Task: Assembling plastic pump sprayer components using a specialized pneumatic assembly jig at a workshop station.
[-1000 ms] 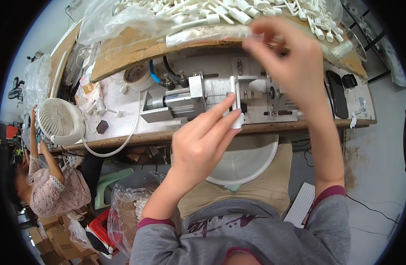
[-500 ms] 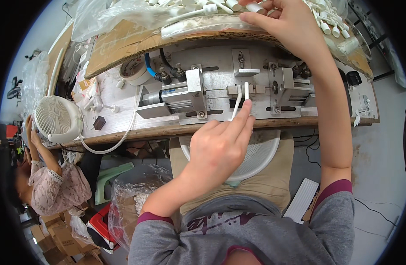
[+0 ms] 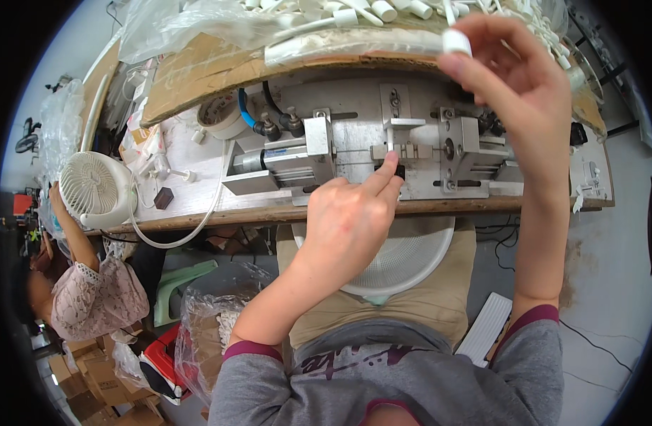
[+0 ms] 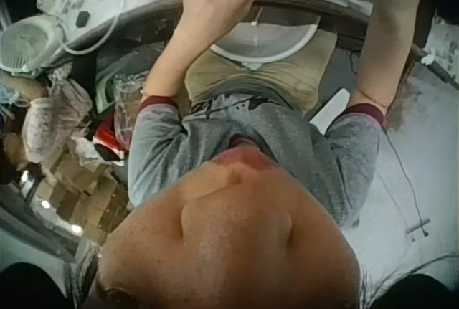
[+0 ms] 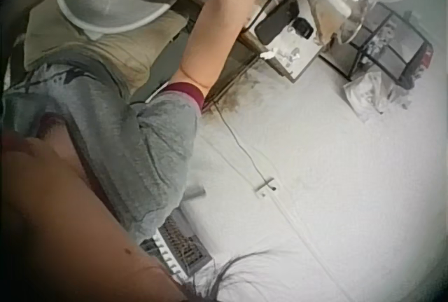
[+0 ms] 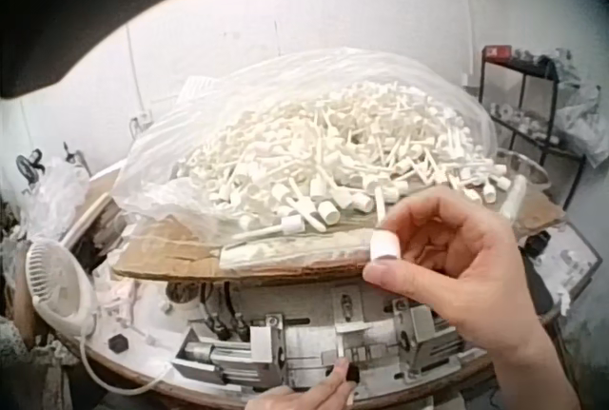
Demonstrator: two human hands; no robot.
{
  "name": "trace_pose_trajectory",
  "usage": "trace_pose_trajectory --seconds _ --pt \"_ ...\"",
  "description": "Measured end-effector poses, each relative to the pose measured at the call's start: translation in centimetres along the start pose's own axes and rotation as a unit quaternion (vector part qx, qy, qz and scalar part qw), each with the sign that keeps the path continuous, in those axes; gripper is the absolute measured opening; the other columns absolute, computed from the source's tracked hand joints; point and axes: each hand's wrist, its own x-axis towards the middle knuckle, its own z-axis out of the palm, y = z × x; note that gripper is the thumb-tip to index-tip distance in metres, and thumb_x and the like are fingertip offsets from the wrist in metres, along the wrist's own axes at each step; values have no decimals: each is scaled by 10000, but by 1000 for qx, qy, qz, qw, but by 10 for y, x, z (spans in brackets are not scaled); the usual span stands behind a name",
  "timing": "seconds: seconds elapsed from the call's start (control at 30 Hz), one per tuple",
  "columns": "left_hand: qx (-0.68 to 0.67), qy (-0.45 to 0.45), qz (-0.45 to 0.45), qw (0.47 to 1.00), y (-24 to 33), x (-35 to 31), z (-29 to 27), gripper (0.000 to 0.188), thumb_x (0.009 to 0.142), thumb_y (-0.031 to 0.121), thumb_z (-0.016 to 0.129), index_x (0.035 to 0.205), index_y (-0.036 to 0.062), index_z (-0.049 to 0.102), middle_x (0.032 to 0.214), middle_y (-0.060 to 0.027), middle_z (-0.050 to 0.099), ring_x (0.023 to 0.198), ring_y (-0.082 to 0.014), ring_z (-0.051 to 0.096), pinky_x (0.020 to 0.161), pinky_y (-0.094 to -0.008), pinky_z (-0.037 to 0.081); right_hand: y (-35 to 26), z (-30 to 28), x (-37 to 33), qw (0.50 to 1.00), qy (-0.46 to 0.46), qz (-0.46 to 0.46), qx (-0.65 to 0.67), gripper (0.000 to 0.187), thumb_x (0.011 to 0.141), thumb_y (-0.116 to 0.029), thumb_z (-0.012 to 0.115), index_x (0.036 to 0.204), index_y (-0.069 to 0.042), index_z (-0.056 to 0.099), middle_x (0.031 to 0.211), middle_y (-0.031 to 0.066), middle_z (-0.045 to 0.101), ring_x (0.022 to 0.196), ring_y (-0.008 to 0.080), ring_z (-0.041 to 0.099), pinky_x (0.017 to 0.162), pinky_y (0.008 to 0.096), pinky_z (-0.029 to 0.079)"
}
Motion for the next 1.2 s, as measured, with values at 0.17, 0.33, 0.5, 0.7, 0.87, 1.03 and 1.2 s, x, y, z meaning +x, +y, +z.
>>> trace_pose_trajectory --seconds 0.17,0.33,0.5,0.7,0.87,1.03,1.2 --pt "-3 -7 1 1000 -3 -2 -3 262 740 171 787 984 90 739 1176 -67 716 551 -214 624 574 -299 518 -6 8 -40 992 14 -101 -80 305 758 86 728 1046 5 668 1142 114 634 991 172 632 806 266 533" --pt "-118 149 -1 982 -30 43 -43 198 798 185 797 941 58 745 920 -61 727 563 -152 600 550 -267 482 4 20 -97 960 -48 -135 -241 352 728 14 783 1049 12 637 1295 217 627 1106 340 659 916 367 540" --pt "39 185 -82 978 -78 112 -63 325 768 324 806 797 23 689 775 -106 687 724 -267 673 659 -372 524 15 42 -119 922 -131 -146 -334 284 737 -67 735 995 -15 628 1287 171 651 592 186 580 583 279 497" --pt "-6 149 -125 981 -85 126 -46 484 718 457 829 826 4 696 731 -91 663 705 -229 636 653 -342 506 26 56 -107 898 -144 -196 -366 217 709 -61 650 917 -19 603 1225 190 680 464 149 515 483 252 452" --pt "-189 179 -107 960 -63 103 -57 271 769 216 847 893 10 722 802 -26 673 705 -88 616 603 -224 507 14 57 -101 878 -194 -141 -414 312 722 -113 781 965 -41 598 1253 156 669 511 204 565 525 298 491" --pt "-277 154 -19 948 -31 52 -62 294 746 -16 809 1030 11 739 1120 -100 632 917 -150 675 718 -238 620 -3 35 -71 920 -222 -100 -308 239 758 -100 696 968 -39 599 1104 177 703 648 257 663 586 355 531" --pt "-143 81 3 986 -11 0 -36 332 713 41 813 1036 36 737 1242 -121 673 847 -176 706 692 -279 575 15 11 23 896 58 -271 -348 231 797 -122 712 1025 -89 693 917 108 708 826 292 681 705 401 539"
